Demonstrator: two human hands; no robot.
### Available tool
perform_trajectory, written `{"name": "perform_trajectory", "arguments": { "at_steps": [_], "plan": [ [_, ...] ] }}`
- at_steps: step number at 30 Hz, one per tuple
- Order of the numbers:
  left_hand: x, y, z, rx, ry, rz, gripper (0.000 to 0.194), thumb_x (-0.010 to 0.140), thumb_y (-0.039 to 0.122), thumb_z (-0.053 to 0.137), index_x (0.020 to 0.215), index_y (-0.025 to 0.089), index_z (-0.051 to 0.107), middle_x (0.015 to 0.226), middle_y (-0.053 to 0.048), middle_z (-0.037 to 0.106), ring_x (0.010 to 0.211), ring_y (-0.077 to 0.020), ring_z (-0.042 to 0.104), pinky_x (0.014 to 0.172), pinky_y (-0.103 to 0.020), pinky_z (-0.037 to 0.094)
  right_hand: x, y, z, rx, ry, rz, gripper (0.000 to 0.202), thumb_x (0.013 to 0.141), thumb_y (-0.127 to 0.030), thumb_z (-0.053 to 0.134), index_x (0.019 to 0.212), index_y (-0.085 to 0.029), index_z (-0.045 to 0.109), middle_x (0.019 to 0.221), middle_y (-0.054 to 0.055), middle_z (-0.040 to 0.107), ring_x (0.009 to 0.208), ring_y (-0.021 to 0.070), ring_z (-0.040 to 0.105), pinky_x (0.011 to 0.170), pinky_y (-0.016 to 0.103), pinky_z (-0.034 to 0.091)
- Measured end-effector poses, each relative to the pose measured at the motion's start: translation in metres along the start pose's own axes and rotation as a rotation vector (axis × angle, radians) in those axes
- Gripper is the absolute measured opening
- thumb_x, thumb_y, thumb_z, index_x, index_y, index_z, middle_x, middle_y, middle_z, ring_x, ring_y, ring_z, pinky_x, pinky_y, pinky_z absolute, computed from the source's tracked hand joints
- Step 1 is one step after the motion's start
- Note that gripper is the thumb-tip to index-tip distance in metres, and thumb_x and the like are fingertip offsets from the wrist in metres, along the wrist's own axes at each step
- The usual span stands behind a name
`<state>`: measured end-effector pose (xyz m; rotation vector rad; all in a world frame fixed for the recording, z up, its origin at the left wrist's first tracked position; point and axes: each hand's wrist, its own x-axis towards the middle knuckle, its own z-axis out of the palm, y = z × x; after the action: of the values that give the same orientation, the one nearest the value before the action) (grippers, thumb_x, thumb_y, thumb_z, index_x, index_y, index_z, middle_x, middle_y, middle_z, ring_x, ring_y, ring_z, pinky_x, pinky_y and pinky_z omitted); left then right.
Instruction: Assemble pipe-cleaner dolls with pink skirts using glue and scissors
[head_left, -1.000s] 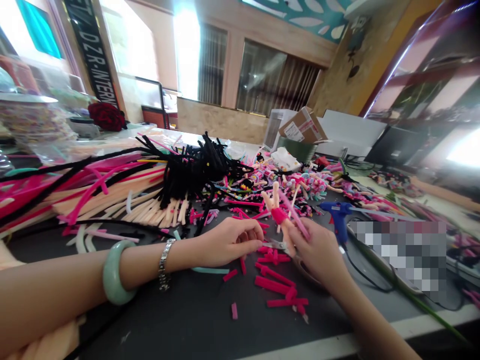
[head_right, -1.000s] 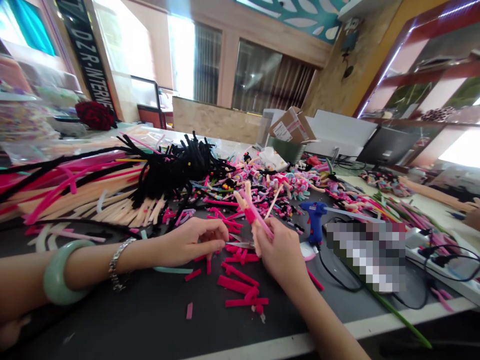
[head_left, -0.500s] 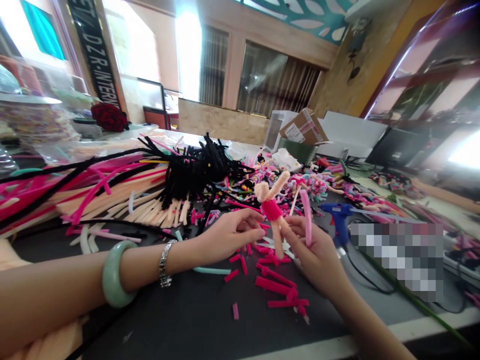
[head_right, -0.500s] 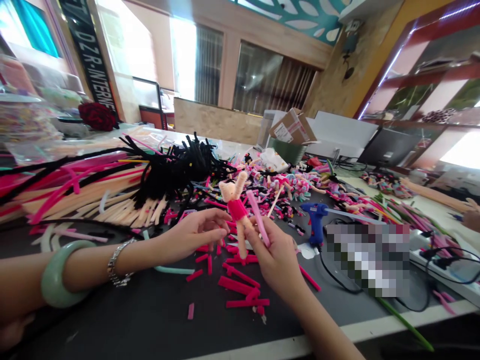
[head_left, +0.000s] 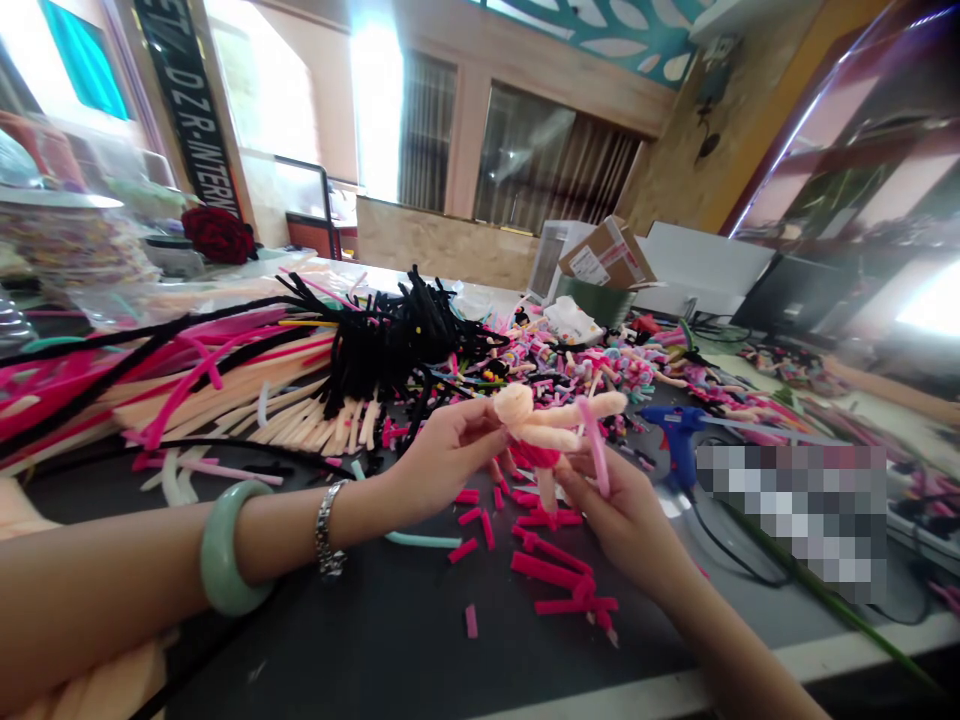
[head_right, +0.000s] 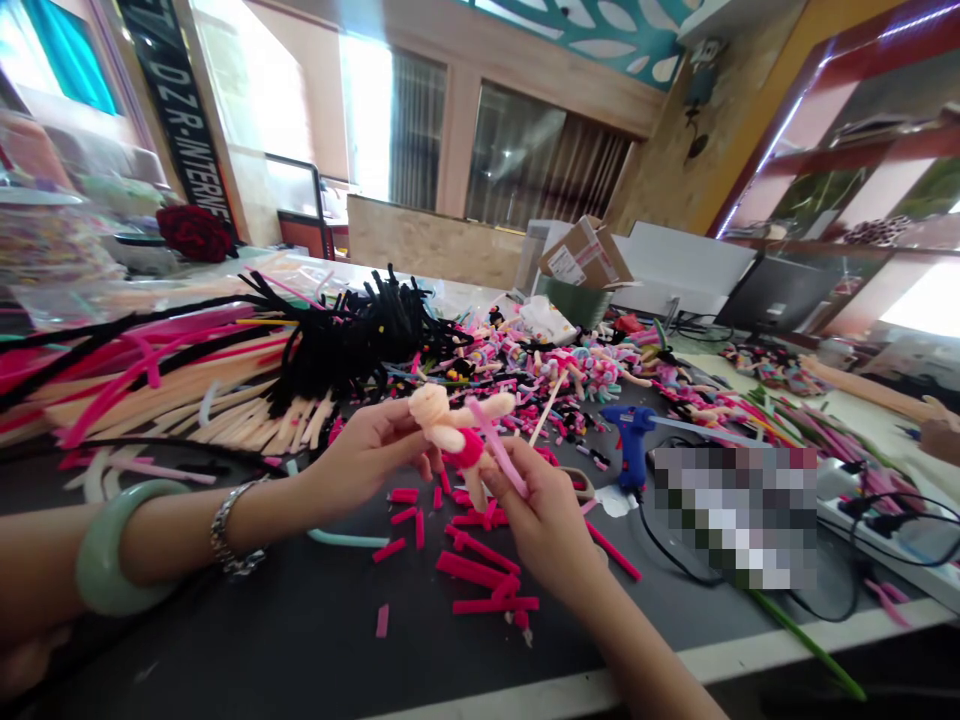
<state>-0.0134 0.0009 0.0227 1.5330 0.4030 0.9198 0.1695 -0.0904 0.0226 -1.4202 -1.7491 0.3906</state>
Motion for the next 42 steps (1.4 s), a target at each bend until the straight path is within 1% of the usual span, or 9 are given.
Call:
{"name": "perform_trajectory", "arguments": {
  "at_steps": [6,10,13,17,20,23,30,37,42],
  "plan": [
    [0.001,0.000,-0.003,0.058,0.078,-0.007,0.031,0.081,0.041,0.066,0.081,0.012,0.055,0.064,0.000,0.062,0.057,-0.0108,0.060,0.055,-0.022,0.050,0.000,0.007,-0.002,-0.034,0.101,-0.025,0.025,0.090,-0.034,0.050,0.104,-0.018,0.063,0.077,0.001,0.069,0.065,0.0156,0.060,0.062,0.025,0.044],
    [0.004,-0.001,-0.005,0.044,0.233,-0.027,0.033,0.087,0.040,0.059,0.107,0.014,0.057,0.095,-0.006,0.066,0.080,-0.0143,0.064,0.067,-0.024,0.050,-0.002,0.009,0.000,-0.155,0.237,-0.029,0.015,0.087,-0.026,0.054,0.098,-0.020,0.063,0.078,0.000,0.070,0.066,0.0156,0.066,0.060,0.023,0.045],
    [0.005,-0.001,-0.005,0.073,0.270,0.008,0.036,0.090,0.037,0.055,0.119,0.016,0.057,0.113,-0.008,0.064,0.100,-0.0166,0.061,0.080,-0.024,0.048,-0.003,0.010,0.001,-0.270,0.318,-0.059,0.013,0.087,-0.025,0.054,0.097,-0.021,0.061,0.082,0.000,0.072,0.071,0.0166,0.070,0.061,0.022,0.046],
    [0.004,0.003,-0.005,0.086,0.179,0.106,0.038,0.085,0.035,0.063,0.120,0.018,0.059,0.115,-0.007,0.064,0.103,-0.0173,0.060,0.086,-0.026,0.048,-0.004,0.011,0.001,-0.433,0.374,-0.129,0.012,0.090,-0.028,0.054,0.095,-0.022,0.063,0.074,-0.001,0.073,0.065,0.0174,0.071,0.055,0.022,0.045],
    [0.001,0.005,-0.005,0.112,0.060,0.124,0.035,0.085,0.030,0.064,0.116,0.017,0.060,0.089,-0.003,0.069,0.080,-0.0136,0.065,0.078,-0.027,0.051,-0.004,0.011,0.000,-0.474,0.390,-0.158,0.013,0.089,-0.027,0.055,0.095,-0.022,0.065,0.077,0.000,0.074,0.066,0.0174,0.071,0.059,0.023,0.046],
    [0.001,0.004,-0.006,0.047,-0.060,0.111,0.030,0.088,0.028,0.060,0.115,0.015,0.059,0.065,0.003,0.065,0.055,-0.0095,0.061,0.069,-0.027,0.052,-0.005,0.010,0.000,-0.467,0.400,-0.168,0.013,0.089,-0.023,0.055,0.096,-0.021,0.066,0.077,0.001,0.074,0.068,0.0169,0.071,0.062,0.022,0.048],
    [0.006,-0.002,-0.011,0.026,0.043,0.069,0.034,0.071,0.019,0.077,0.102,0.013,0.066,0.094,-0.005,0.071,0.086,-0.0150,0.067,0.081,-0.026,0.054,-0.005,0.012,-0.001,-0.454,0.428,-0.188,0.013,0.088,-0.020,0.056,0.097,-0.020,0.065,0.078,0.001,0.074,0.071,0.0159,0.071,0.063,0.020,0.049],
    [0.005,0.001,-0.008,-0.018,0.047,0.039,0.025,0.066,0.014,0.079,0.089,0.012,0.069,0.083,-0.002,0.071,0.079,-0.0126,0.067,0.076,-0.023,0.055,-0.006,0.013,0.000,-0.446,0.414,-0.208,0.016,0.086,-0.017,0.057,0.098,-0.022,0.067,0.084,-0.001,0.074,0.062,0.0130,0.069,0.060,0.021,0.050],
    [0.005,0.006,-0.007,-0.078,0.012,0.018,0.024,0.065,0.011,0.079,0.087,0.012,0.073,0.077,-0.001,0.072,0.073,-0.0103,0.067,0.070,-0.019,0.055,-0.005,0.008,-0.002,-0.461,0.426,-0.302,0.023,0.084,-0.012,0.057,0.102,-0.021,0.067,0.096,0.002,0.074,0.082,0.0155,0.071,0.069,0.021,0.053]
  ]
}}
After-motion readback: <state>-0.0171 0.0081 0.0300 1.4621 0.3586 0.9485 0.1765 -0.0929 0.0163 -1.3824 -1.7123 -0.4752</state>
